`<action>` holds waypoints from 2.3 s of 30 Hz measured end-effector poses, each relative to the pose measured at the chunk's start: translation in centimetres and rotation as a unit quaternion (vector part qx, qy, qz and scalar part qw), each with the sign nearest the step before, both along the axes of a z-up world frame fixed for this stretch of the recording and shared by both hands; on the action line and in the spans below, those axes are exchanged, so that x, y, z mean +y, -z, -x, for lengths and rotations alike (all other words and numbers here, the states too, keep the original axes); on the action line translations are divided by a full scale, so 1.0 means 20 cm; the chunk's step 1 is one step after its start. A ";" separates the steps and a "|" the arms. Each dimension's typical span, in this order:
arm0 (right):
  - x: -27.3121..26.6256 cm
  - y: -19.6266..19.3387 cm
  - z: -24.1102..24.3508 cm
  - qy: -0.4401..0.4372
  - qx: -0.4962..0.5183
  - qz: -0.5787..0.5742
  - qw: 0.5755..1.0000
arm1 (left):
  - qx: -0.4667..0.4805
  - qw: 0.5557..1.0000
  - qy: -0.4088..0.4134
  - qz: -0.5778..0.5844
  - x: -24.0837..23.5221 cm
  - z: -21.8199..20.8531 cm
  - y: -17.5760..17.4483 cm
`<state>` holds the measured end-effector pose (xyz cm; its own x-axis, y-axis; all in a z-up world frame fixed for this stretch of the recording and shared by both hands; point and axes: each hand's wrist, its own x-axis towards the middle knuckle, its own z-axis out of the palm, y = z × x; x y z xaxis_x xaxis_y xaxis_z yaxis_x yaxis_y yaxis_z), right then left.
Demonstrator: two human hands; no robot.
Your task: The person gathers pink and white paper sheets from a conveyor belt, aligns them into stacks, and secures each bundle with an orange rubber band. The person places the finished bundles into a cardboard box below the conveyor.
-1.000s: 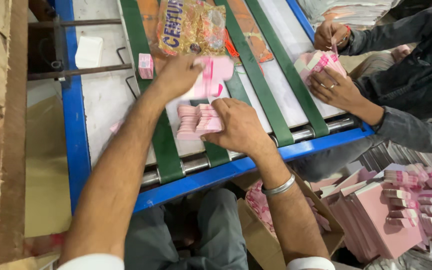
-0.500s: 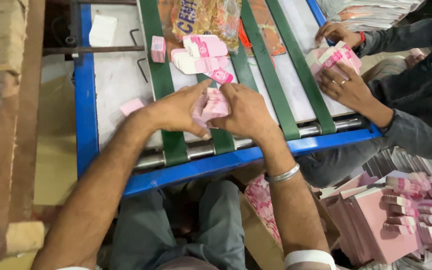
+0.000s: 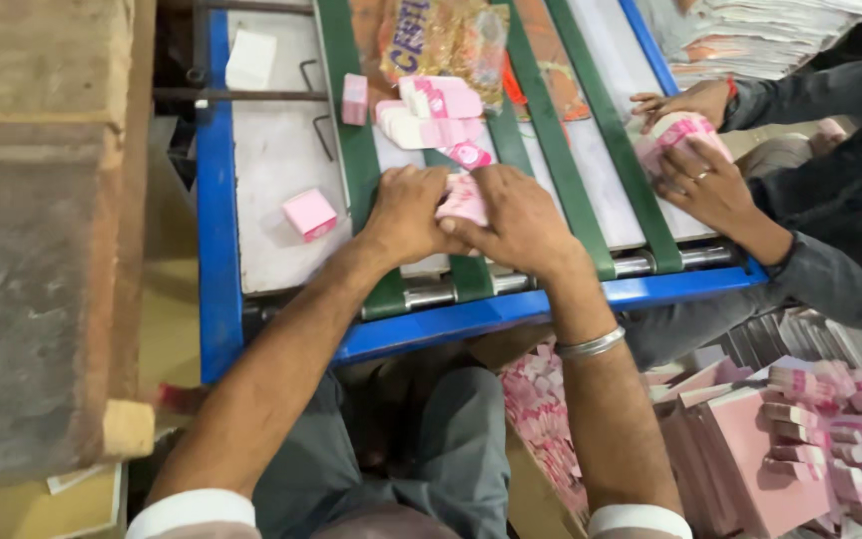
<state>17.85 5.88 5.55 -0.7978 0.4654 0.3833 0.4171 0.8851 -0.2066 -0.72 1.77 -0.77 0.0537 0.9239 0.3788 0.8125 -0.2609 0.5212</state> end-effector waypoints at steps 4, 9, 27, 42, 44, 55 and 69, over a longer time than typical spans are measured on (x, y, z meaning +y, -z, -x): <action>-0.01 0.01 0.00 0.012 0.009 0.000 1.000 | 0.014 0.971 -0.012 -0.239 -0.01 -0.02 0.02; -0.01 0.03 -0.02 0.036 -0.009 0.009 0.999 | -0.108 0.992 0.046 -0.037 -0.03 -0.02 0.03; -0.01 0.11 -0.07 0.033 0.119 -0.022 0.992 | -0.071 0.997 0.033 0.004 0.01 -0.01 0.02; 1.10 0.39 -0.22 0.251 0.262 0.156 0.919 | -0.066 0.997 0.028 -0.030 0.00 -0.03 -0.08; 1.20 0.43 -0.17 0.248 0.213 0.063 0.943 | -0.091 0.994 0.043 -0.048 0.01 -0.03 -0.07; 1.29 0.54 -0.05 0.272 0.114 -0.099 0.950 | -0.059 0.997 0.046 -0.001 0.04 0.00 -0.05; 1.25 0.39 -0.23 0.193 0.489 0.315 0.790 | -0.257 0.961 0.038 0.091 0.03 0.02 -0.09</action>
